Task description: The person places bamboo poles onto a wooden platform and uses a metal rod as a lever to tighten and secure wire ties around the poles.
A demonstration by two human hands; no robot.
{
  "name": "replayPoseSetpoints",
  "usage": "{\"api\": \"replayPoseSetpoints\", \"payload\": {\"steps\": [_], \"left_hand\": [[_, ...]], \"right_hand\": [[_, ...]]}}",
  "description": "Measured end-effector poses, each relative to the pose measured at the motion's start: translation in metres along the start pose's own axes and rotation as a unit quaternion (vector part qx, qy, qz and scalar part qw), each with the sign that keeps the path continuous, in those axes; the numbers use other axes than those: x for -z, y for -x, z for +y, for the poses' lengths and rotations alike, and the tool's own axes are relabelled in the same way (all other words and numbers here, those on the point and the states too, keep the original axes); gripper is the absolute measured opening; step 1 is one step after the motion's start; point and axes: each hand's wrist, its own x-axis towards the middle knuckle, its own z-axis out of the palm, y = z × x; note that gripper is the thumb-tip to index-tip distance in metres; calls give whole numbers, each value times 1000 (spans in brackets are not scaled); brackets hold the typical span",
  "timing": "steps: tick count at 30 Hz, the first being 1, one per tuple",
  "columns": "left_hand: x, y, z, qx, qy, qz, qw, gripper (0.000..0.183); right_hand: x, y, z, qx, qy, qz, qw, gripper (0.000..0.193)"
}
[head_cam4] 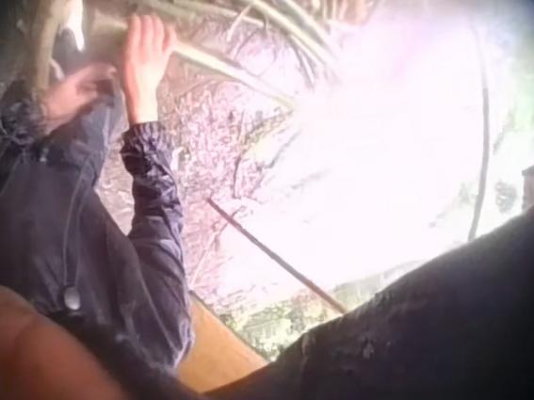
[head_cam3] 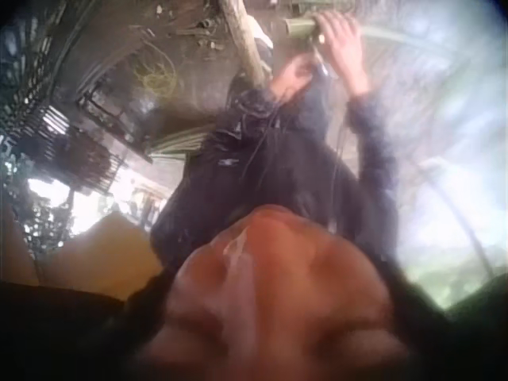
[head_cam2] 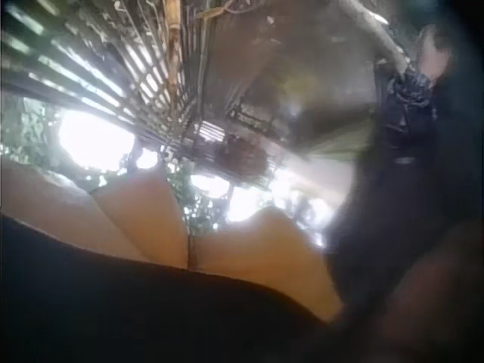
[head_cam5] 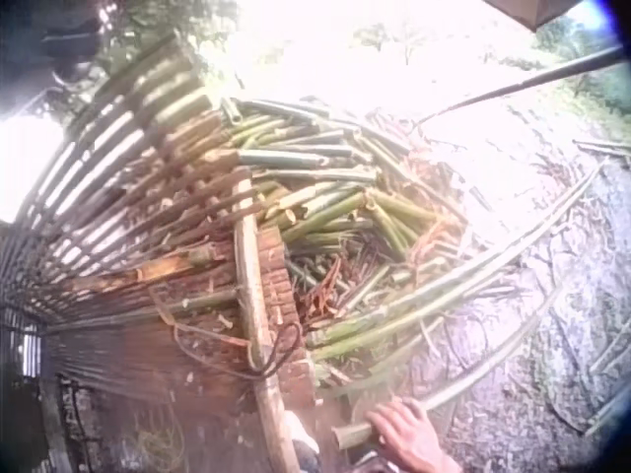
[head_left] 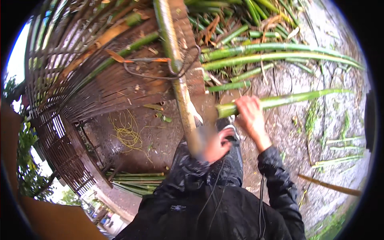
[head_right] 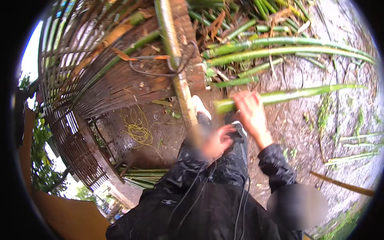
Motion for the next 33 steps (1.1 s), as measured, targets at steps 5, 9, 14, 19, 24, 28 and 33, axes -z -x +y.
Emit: {"api": "replayPoseSetpoints", "payload": {"steps": [5, 9, 14, 19, 24, 28, 33], "left_hand": [[-58, -40, 52, -36, 369, -10, 929, 98], [40, -12, 97, -96, 547, 45, 830, 61], [223, 86, 104, -115, 485, 195, 845, 22], [399, 188, 158, -185, 310, 319, 876, 35], [501, 301, 224, -214, 249, 497, 804, 47], [543, 378, 256, -217, 189, 524, 802, 52], [565, 397, 236, -218, 228, 557, 768, 55]], "right_hand": [[37, -75, -198, 168, -155, 0, 974, 48], [43, -100, -289, 242, -228, 5, 943, 59], [68, -97, -212, 8, -195, 2, 981, 77], [47, -7, 6, -214, 120, -144, 959, 119], [5, -45, 59, -186, 216, -248, 926, 122], [-34, -67, 56, -155, 207, -262, 930, 105], [-56, -62, 87, -54, 207, -147, 966, 36]]}}
